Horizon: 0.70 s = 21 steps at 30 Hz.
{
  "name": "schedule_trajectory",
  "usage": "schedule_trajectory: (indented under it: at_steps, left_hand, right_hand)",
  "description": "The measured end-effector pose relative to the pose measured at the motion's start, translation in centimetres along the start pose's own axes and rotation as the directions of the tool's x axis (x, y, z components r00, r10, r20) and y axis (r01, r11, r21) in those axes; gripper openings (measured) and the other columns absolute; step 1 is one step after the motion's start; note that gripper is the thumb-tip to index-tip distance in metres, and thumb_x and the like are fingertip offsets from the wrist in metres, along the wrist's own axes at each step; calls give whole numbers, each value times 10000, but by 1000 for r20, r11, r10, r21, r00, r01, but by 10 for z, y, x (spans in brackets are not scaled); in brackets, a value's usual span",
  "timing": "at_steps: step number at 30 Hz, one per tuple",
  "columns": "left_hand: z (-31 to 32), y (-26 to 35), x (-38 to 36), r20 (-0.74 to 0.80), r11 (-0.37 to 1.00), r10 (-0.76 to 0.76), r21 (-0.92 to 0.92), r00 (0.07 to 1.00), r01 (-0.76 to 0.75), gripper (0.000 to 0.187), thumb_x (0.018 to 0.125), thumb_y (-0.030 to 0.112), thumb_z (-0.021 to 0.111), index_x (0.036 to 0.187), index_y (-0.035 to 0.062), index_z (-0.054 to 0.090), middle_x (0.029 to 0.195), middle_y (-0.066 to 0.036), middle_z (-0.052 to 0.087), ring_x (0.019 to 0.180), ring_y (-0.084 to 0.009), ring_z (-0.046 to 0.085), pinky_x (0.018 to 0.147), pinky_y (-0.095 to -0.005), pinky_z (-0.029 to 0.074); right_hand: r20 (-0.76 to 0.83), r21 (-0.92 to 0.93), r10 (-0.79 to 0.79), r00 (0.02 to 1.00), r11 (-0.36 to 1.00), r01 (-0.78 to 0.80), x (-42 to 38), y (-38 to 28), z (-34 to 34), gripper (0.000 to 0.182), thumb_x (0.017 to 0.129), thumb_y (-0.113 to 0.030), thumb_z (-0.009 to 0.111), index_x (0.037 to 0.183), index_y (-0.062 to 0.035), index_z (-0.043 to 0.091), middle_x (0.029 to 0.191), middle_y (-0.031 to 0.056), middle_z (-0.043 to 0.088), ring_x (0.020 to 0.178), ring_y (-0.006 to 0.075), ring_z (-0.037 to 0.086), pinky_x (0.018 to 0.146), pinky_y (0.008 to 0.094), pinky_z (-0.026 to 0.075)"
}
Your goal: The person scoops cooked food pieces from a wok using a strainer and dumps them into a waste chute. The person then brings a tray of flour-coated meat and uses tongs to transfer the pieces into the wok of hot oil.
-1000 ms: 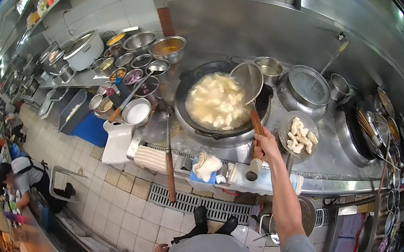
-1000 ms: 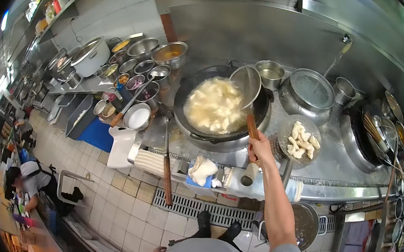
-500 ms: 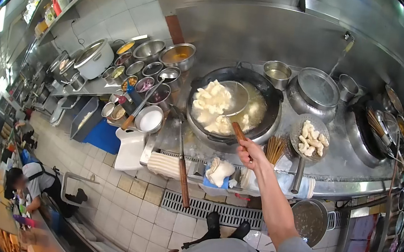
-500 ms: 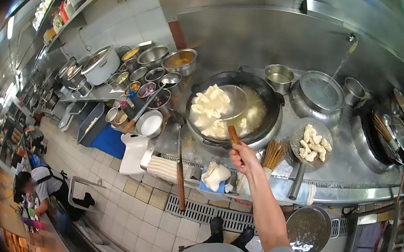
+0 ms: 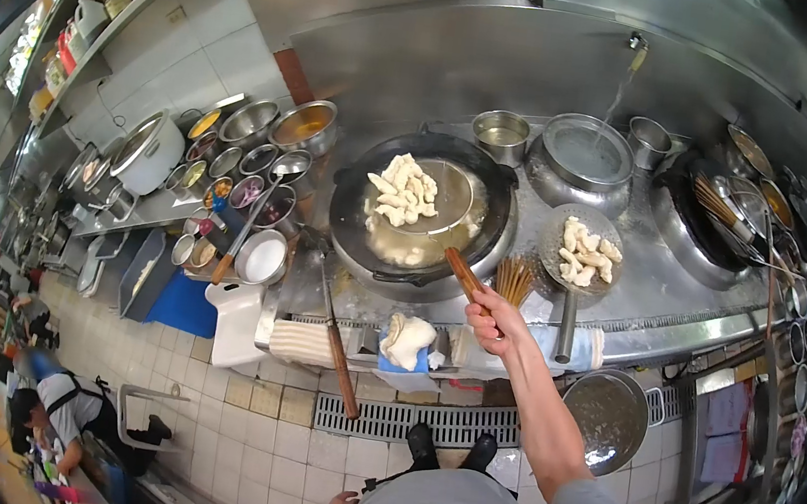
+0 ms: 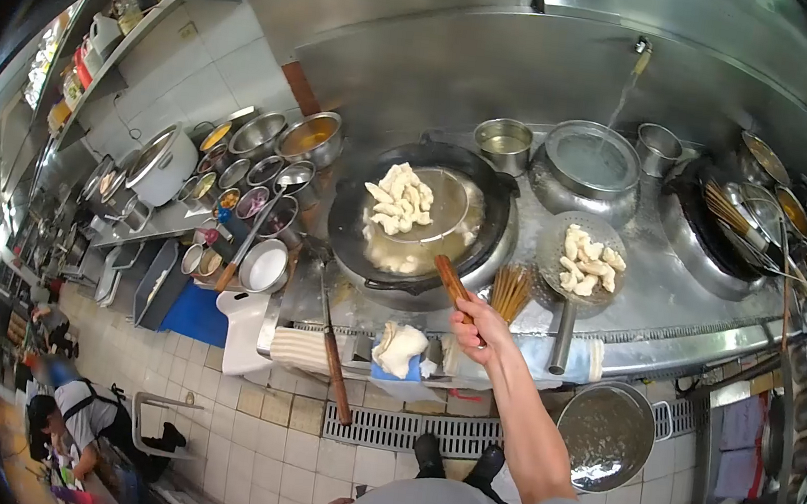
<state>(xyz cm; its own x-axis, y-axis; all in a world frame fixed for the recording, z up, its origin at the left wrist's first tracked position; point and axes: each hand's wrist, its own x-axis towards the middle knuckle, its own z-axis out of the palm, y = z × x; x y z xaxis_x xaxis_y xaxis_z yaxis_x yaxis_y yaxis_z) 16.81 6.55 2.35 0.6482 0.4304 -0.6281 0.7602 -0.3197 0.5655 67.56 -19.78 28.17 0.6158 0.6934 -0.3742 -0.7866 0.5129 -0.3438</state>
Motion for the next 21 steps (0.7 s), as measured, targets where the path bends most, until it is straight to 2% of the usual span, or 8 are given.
schedule_trajectory:
  at_steps: [2,5,8,11,13,14,17,21]
  left_hand:
    - [12,-53,28,28,987,159,12,987,-159,365,788,279,663,1086,68,663,938,-141,693,860,-262,666,746,-333,513]
    - [25,-95,58,73,989,70,-132,995,-60,380,790,305,664,1086,66,660,1031,-145,676,956,-305,645,800,-348,506]
    - [5,-25,29,79,998,14,63,997,-19,379,792,321,664,1085,80,661,1009,-168,673,951,-326,642,791,-367,506]
    - [25,-89,71,60,995,86,-46,994,-84,379,796,331,667,1087,89,661,984,-179,673,945,-323,646,780,-370,504]
    - [13,-42,55,91,993,57,103,994,-66,381,797,335,668,1088,88,660,965,-190,672,938,-327,647,775,-376,504]
    - [5,-10,42,106,982,42,178,993,-61,383,798,336,668,1089,88,659,956,-196,672,934,-329,647,772,-380,503]
    - [9,-14,61,131,971,120,191,984,-143,371,798,333,664,1072,83,662,943,-205,672,913,-334,652,761,-379,509]
    - [12,7,82,145,954,188,208,971,-215,305,793,254,663,1042,77,670,847,-190,683,762,-297,677,657,-367,521]
  right_hand:
    - [-10,-15,-48,999,999,48,-25,-4,4,242,958,-105,457,1188,-169,413,719,33,456,420,39,326,291,172,233]
    - [-27,-17,-131,991,991,130,-69,-9,-7,380,956,-103,462,1314,-182,367,713,28,444,424,37,325,295,164,231]
    - [-130,-103,-255,958,964,243,-133,-8,-6,532,943,-89,479,1428,-188,283,691,25,432,420,32,318,299,161,224]
    - [-229,-208,-377,898,920,333,-196,-8,-15,492,942,-91,476,1396,-217,334,659,15,417,388,29,294,278,163,214]
    - [-348,-300,-439,828,889,346,-233,-11,-11,554,926,-74,491,1426,-219,302,677,28,438,385,32,298,278,173,214]
    - [-349,-352,-477,807,865,359,-246,-14,-10,609,908,-51,501,1451,-174,254,683,38,451,392,51,319,289,192,229]
    - [-417,-481,-528,740,819,313,-268,-23,-12,603,883,-31,504,1437,-140,291,664,26,457,372,59,327,290,210,227]
    - [-442,-661,-649,619,702,264,-264,-39,-47,605,864,-28,506,1428,-130,313,632,9,444,362,61,325,291,219,218]
